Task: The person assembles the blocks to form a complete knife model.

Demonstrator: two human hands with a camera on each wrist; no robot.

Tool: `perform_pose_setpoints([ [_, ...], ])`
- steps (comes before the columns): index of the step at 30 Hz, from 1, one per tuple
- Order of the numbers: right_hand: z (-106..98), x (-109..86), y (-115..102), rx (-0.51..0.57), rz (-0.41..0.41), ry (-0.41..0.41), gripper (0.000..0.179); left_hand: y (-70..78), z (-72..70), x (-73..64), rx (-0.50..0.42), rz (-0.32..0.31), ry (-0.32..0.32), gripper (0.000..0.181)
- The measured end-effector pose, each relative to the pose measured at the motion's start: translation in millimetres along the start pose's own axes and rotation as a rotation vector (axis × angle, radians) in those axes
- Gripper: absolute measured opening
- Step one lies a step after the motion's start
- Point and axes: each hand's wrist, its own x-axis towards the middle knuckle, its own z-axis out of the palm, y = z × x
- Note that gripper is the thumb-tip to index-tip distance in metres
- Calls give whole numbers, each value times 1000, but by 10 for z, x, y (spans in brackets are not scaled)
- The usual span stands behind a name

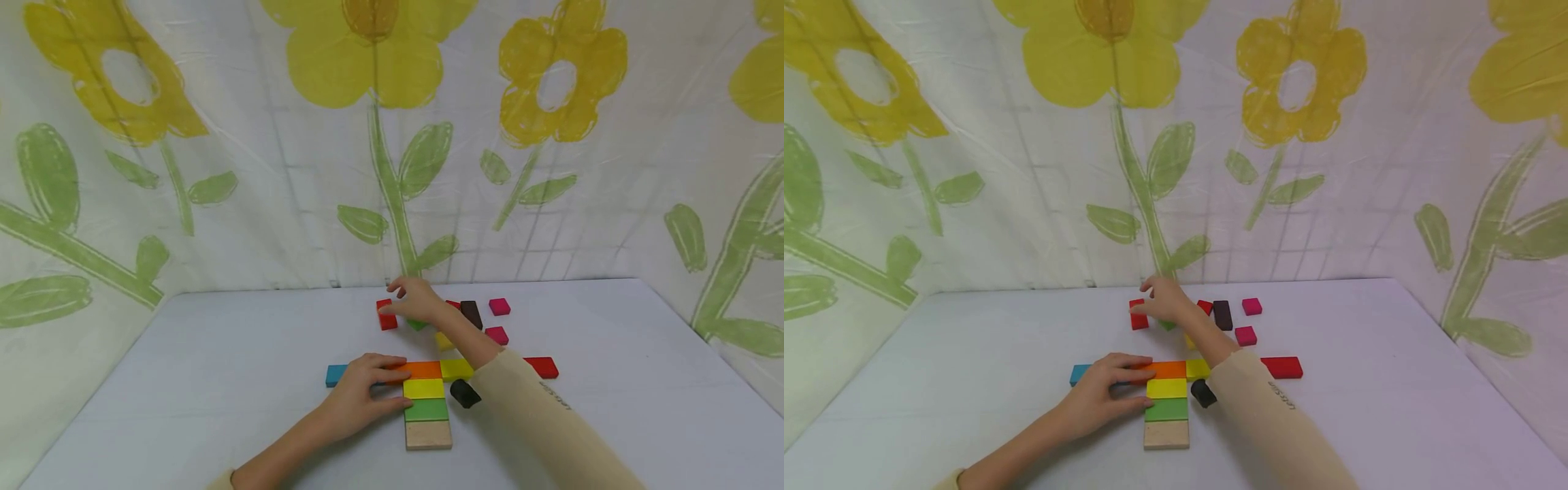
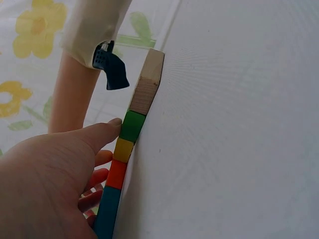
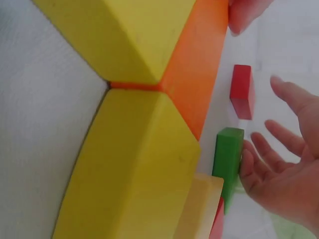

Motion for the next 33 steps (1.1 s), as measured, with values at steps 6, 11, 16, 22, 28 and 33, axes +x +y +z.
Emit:
perform_pose_setpoints([
  [6, 78, 51, -7, -20, 25, -8, 50, -24, 2, -3, 8, 23, 12, 42],
  [11, 80, 35, -5, -33, 40, -12, 47, -22, 5, -5, 1, 18, 11, 42],
  [16, 77, 36, -5, -41, 55, -8, 44, -15, 6, -5, -1, 2, 3, 43],
  [22, 123, 60, -21, -57, 74, -30, 57, -15, 7, -6, 0, 4, 8, 43],
  [28, 110, 49, -44, -65, 98, -32, 51, -9, 13, -4, 5, 1, 12, 42],
  [33, 88, 42, -48, -68, 99, -24, 45, 1, 10, 2, -6, -14, 1, 43],
])
